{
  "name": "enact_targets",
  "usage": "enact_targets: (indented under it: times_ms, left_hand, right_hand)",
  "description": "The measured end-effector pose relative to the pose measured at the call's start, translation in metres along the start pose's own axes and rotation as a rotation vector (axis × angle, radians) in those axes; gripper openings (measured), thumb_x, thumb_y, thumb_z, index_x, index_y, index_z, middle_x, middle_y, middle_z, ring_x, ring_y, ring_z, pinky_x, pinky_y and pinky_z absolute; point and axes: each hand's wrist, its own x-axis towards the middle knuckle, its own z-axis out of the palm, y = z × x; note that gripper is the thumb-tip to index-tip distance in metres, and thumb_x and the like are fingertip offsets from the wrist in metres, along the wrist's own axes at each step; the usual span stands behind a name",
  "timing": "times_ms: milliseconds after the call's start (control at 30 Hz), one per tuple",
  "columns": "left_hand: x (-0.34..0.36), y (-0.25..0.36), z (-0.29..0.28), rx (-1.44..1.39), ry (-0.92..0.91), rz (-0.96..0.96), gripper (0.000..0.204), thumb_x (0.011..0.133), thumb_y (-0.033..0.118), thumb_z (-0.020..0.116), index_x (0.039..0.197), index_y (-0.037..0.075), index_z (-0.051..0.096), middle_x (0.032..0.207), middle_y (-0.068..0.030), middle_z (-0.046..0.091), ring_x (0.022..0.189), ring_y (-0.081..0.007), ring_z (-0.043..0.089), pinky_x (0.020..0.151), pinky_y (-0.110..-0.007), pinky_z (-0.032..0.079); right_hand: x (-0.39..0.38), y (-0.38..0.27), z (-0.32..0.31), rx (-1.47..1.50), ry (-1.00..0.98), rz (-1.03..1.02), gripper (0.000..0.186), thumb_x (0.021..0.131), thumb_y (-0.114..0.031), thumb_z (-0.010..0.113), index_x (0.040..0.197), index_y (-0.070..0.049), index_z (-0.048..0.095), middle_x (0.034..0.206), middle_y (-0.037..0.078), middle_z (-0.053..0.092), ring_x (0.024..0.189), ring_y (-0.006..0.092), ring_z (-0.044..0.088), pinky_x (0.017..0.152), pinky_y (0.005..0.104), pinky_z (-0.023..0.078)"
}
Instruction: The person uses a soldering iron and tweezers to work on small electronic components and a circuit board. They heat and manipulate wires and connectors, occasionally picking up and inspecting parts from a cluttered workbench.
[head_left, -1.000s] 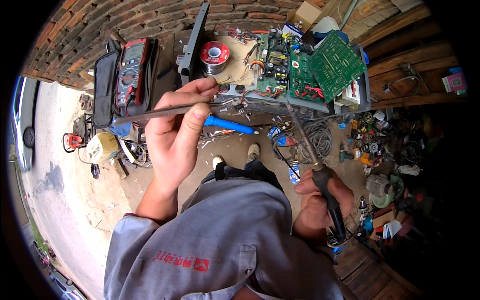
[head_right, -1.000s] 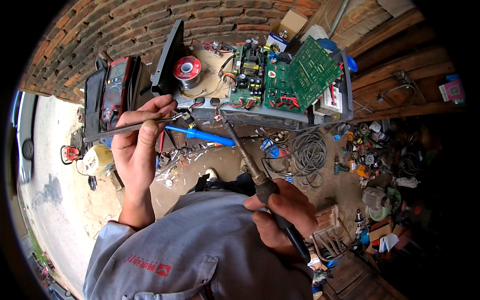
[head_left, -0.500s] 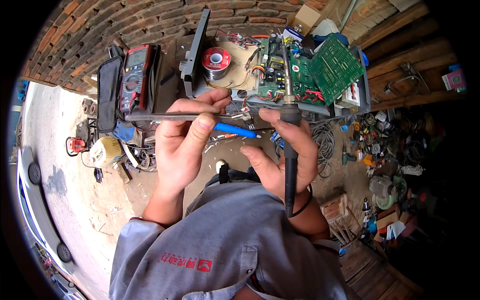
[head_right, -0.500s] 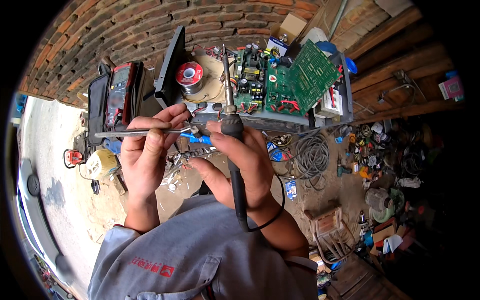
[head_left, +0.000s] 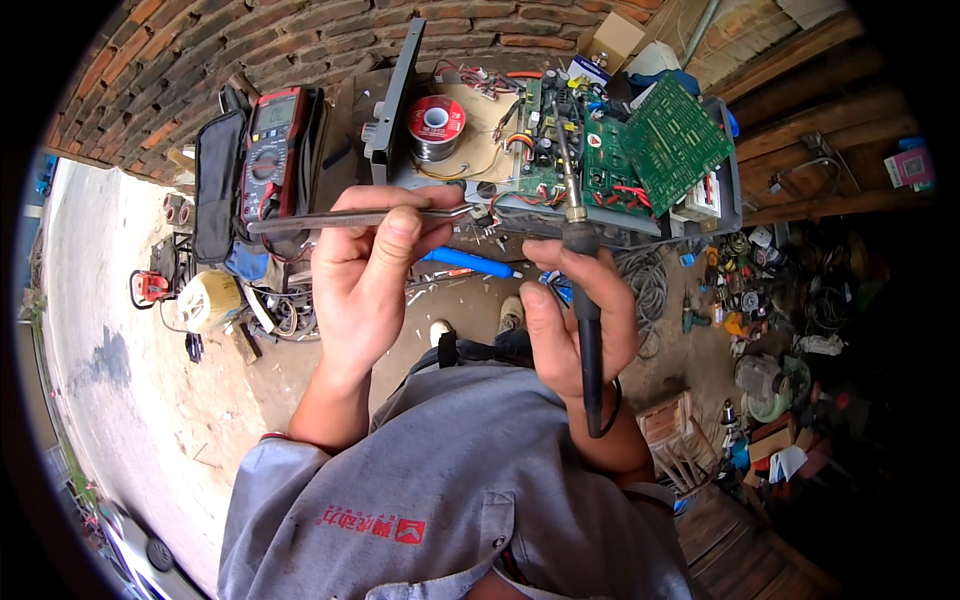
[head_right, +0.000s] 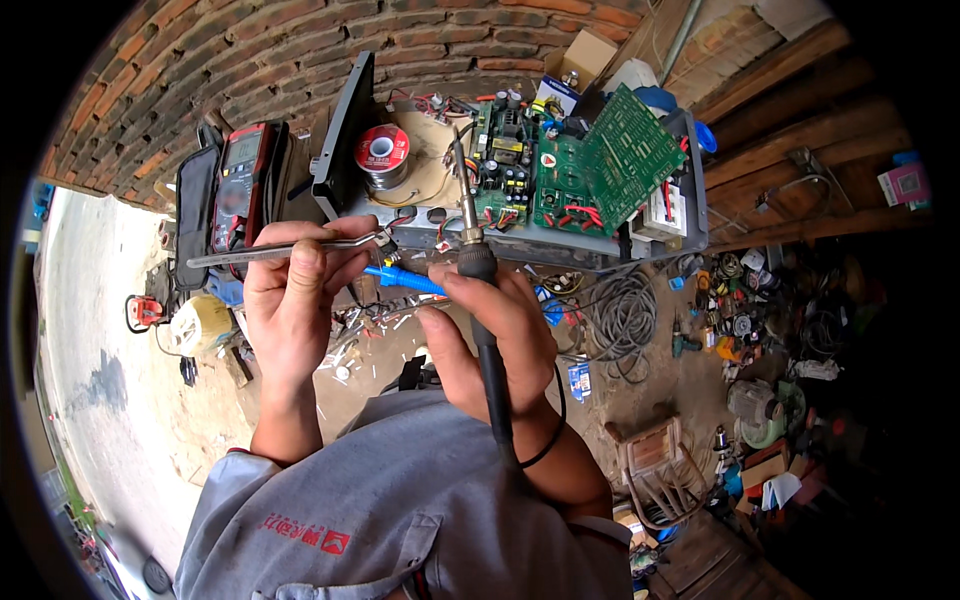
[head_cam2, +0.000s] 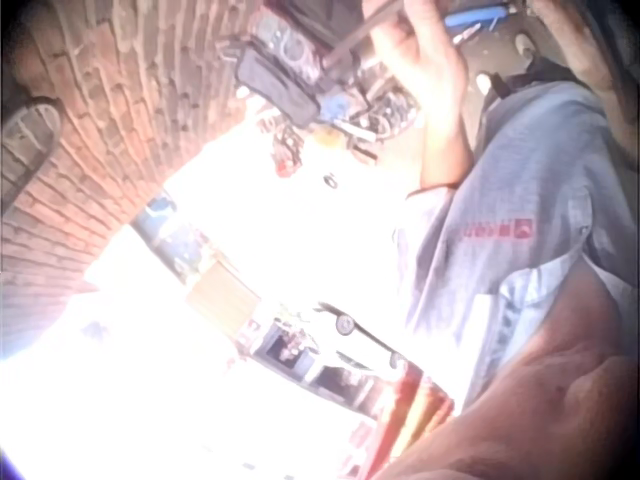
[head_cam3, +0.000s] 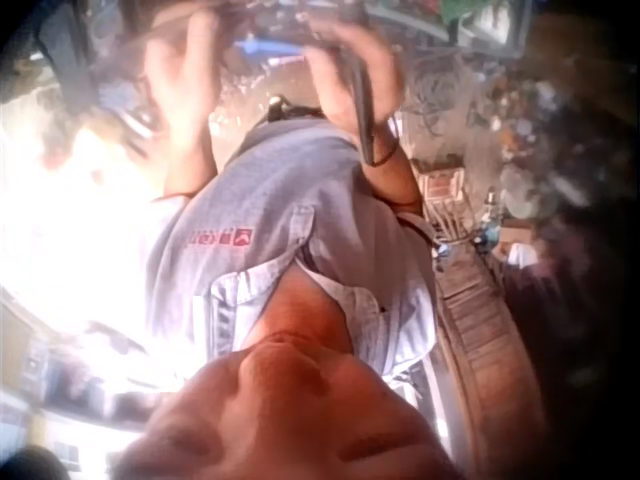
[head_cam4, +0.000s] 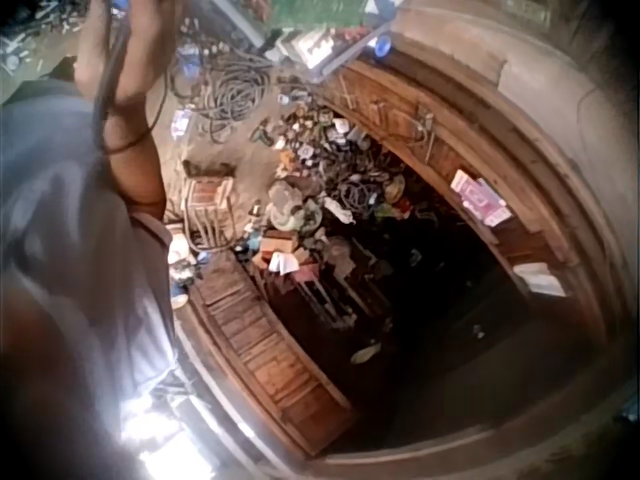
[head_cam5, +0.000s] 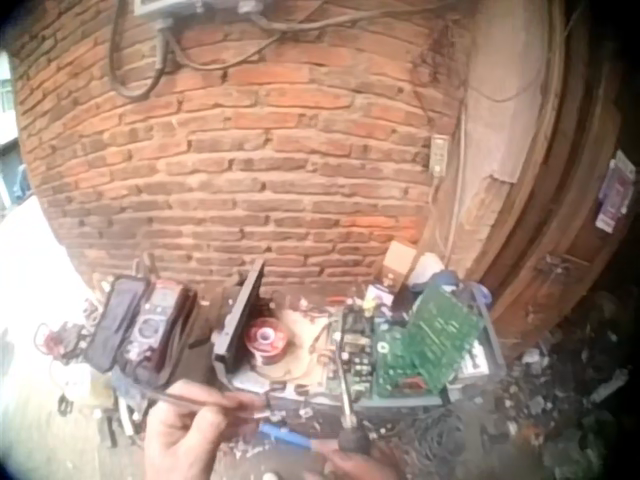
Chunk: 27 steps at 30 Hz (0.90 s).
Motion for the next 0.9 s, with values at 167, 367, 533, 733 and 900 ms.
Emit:
enact_targets:
  times_ms: [167, 367, 533, 733, 900]
  left_hand:
    - [0.002, -0.001, -0.001, 0.015, 0.000, 0.005, 0.020, 0.098, 0.015, 0.049, 0.105, -0.003, 0.051, 0.109, -0.0194, 0.062, 0.101, -0.0211, 0.062, 0.086, -0.029, 0.054]
    - [0.006, 0.002, -0.003, 0.047, 0.003, 0.032, 0.020, 0.098, 0.016, 0.048, 0.105, -0.003, 0.051, 0.111, -0.0195, 0.061, 0.103, -0.0220, 0.062, 0.086, -0.030, 0.054]
    - [0.008, 0.002, -0.003, 0.038, -0.031, 0.018, 0.023, 0.100, 0.022, 0.043, 0.109, 0.002, 0.047, 0.116, -0.0276, 0.058, 0.110, -0.0290, 0.059, 0.089, -0.033, 0.053]
    - [0.005, -0.001, 0.000, 0.026, -0.027, 0.018, 0.024, 0.100, 0.024, 0.043, 0.110, 0.003, 0.047, 0.115, -0.0286, 0.058, 0.110, -0.0285, 0.060, 0.088, -0.034, 0.053]
    - [-0.001, 0.002, 0.006, -0.113, -0.043, -0.054, 0.023, 0.099, 0.020, 0.046, 0.108, 0.000, 0.049, 0.112, -0.0188, 0.061, 0.107, -0.0224, 0.060, 0.088, -0.030, 0.054]
  right_hand:
    - [-0.006, -0.017, -0.018, 0.026, -0.075, 0.036, 0.038, 0.075, 0.009, 0.067, 0.110, 0.001, 0.054, 0.088, 0.016, 0.068, 0.076, 0.0301, 0.064, 0.072, 0.0376, 0.052]
    - [-0.007, -0.032, -0.048, 0.128, -0.162, -0.067, 0.025, 0.082, -0.005, 0.065, 0.105, 0.001, 0.060, 0.085, 0.018, 0.069, 0.066, 0.0254, 0.062, 0.066, 0.0400, 0.050]
    - [-0.010, -0.039, -0.055, 0.106, -0.238, -0.063, 0.022, 0.086, -0.014, 0.066, 0.102, 0.000, 0.061, 0.080, 0.016, 0.069, 0.063, 0.0247, 0.062, 0.065, 0.0376, 0.050]
    - [-0.015, -0.030, -0.037, -0.008, -0.040, -0.004, 0.032, 0.079, -0.002, 0.069, 0.109, 0.001, 0.058, 0.093, 0.017, 0.067, 0.081, 0.0272, 0.063, 0.074, 0.0383, 0.050]
    - [0.002, -0.009, -0.003, 0.015, -0.012, 0.081, 0.056, 0.075, 0.005, 0.070, 0.124, 0.000, 0.044, 0.106, 0.017, 0.062, 0.096, 0.0250, 0.060, 0.087, 0.0380, 0.046]
